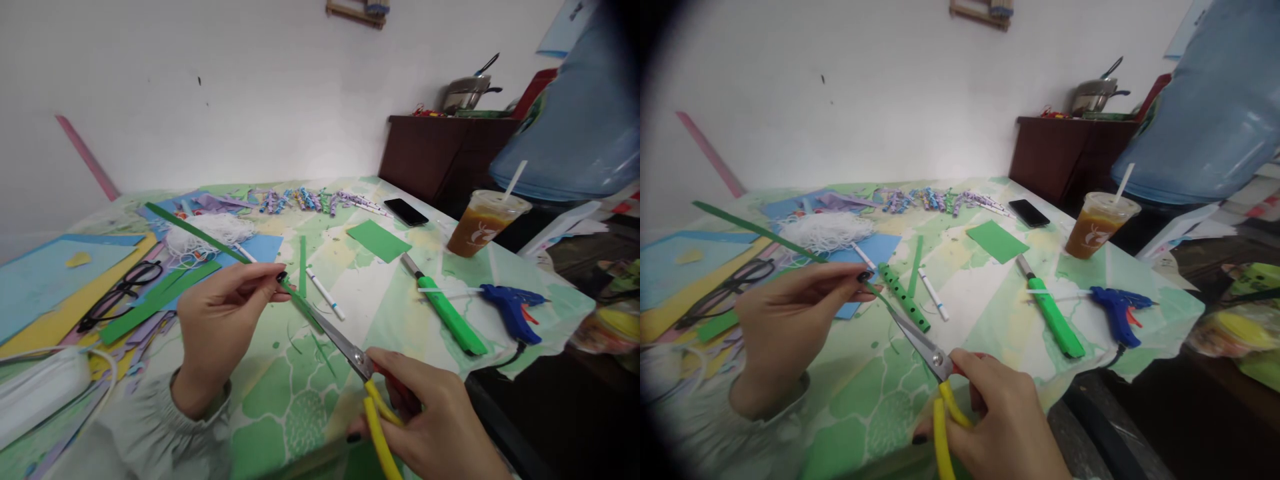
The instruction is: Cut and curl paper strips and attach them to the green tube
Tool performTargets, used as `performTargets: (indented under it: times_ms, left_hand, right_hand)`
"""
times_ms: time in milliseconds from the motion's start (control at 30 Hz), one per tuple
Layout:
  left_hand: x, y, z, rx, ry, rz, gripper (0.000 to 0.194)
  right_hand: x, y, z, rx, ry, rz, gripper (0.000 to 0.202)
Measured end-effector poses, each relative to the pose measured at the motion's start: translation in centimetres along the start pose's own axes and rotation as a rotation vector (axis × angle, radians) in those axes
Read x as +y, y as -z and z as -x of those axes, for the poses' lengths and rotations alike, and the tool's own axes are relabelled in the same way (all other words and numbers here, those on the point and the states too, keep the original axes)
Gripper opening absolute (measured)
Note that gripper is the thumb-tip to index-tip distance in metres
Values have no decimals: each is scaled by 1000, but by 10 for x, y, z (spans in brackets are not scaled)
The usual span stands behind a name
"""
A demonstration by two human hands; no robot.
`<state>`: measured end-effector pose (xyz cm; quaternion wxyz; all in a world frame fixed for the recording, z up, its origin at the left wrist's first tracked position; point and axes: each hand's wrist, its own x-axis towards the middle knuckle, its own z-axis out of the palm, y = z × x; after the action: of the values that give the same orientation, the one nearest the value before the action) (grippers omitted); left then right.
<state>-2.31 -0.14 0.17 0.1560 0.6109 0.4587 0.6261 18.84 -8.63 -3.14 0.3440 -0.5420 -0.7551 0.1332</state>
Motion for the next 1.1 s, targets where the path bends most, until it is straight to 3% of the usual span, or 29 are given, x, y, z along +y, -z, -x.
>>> performTargets:
  times_ms: [633,800,967,1100]
  left_hand:
    - [0,-2,-1,-40,87,88,16]
    - [-1,-3,-1,-137,169,207,35]
    - [0,-5,-2,-199,240,308,73]
    - [2,-6,-3,-223,238,317,93]
  right_hand:
    - [3,2,-6,-8,-162,-66,38]
    - [6,-3,-5,-37,-264,-248,33]
    - [5,-7,-3,26,-411,-415,39]
    - [5,-10,-4,-1,-421,-438,39]
